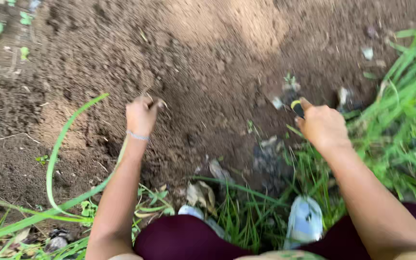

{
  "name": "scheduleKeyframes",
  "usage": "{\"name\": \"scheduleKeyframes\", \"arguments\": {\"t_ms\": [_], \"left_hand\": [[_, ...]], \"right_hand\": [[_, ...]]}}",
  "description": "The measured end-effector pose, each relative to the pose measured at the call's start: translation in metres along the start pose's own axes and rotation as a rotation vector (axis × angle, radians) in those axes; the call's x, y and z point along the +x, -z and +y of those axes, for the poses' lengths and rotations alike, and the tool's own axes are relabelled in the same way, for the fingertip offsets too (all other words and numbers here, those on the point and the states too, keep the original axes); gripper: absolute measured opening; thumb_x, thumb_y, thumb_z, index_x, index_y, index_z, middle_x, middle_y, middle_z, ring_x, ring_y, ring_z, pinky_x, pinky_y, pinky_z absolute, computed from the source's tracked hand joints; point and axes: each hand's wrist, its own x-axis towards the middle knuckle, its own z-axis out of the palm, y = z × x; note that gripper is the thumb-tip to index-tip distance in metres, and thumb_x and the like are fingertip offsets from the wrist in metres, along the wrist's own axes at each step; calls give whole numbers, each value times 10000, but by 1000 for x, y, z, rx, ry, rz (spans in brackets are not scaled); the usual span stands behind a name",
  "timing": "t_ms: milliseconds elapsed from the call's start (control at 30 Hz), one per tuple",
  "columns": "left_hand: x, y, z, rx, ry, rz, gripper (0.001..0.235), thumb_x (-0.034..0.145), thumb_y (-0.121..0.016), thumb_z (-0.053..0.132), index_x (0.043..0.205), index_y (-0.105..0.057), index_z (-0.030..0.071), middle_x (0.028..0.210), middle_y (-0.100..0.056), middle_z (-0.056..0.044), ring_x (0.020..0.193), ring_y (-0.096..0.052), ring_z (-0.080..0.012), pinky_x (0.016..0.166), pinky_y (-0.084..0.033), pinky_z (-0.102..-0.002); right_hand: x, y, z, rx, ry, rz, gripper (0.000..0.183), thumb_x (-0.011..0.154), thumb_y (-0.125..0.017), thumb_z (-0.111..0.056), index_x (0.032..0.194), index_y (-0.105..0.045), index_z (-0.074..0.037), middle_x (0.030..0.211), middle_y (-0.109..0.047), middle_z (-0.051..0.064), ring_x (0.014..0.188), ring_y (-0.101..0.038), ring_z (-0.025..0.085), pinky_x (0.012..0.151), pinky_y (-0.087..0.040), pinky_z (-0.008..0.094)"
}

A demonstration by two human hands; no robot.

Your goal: The person uses a small hand trowel to loosen soil and remove weeds from a garden bed. They repeatedly dig around the base of grassy plants, pull them out by hand, and clear the area of debris and loose soil.

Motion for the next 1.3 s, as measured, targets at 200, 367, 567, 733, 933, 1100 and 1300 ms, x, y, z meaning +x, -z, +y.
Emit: {"name": "scheduleKeyframes", "arguments": {"t_ms": [200,367,567,733,933,1100,1300], "left_hand": [[40,10,92,162,-356,-35,156,858,-821,216,952,-806,93,884,-731,-184,791,-702,-359,779,-547,-472],[52,7,150,278,-446,-79,152,837,-805,177,954,-789,82,915,-714,-209,838,-694,-401,776,-562,-497],[59,-77,168,250,-163,-225,216,864,-802,269,1009,-784,109,957,-741,-197,883,-723,-369,830,-570,-479],[36,-155,152,30,31,-259,207,855,-807,301,996,-808,149,1000,-759,-156,915,-733,-331,880,-561,-451],[30,-185,128,-125,164,-265,240,834,-805,277,1040,-791,155,980,-763,-160,920,-723,-347,859,-555,-444],[21,-201,125,-99,204,-331,226,827,-817,292,1003,-801,153,950,-755,-162,921,-718,-336,855,-539,-448],[11,-213,110,-174,207,-295,225,846,-806,253,1033,-798,127,937,-766,-171,895,-739,-325,842,-565,-417]], "right_hand": [[-2,-125,-14,1231,-242,-278,950,839,-656,-39,1639,-210,-292,791,-560,175,531,-536,248,450,-479,451],[35,-106,-42,1198,-166,-236,856,852,-646,-46,1629,-333,-225,794,-610,188,563,-586,278,507,-536,431],[-11,-1,-56,467,72,-146,927,836,-691,-132,1630,-229,-249,896,-705,222,791,-692,349,802,-552,447],[-32,70,-39,641,-108,-149,942,856,-627,-82,1661,-167,-251,893,-755,214,655,-732,276,642,-622,393],[-37,41,48,659,-382,-356,912,888,-637,-63,1652,-206,-314,866,-689,161,530,-612,208,507,-550,360],[18,-82,-4,764,-264,-209,919,861,-661,-73,1629,-159,-128,858,-687,103,479,-698,192,548,-579,303],[42,-143,-28,1498,-378,-187,982,831,-618,46,1652,-165,-246,704,-592,105,463,-543,218,410,-468,416]]}}
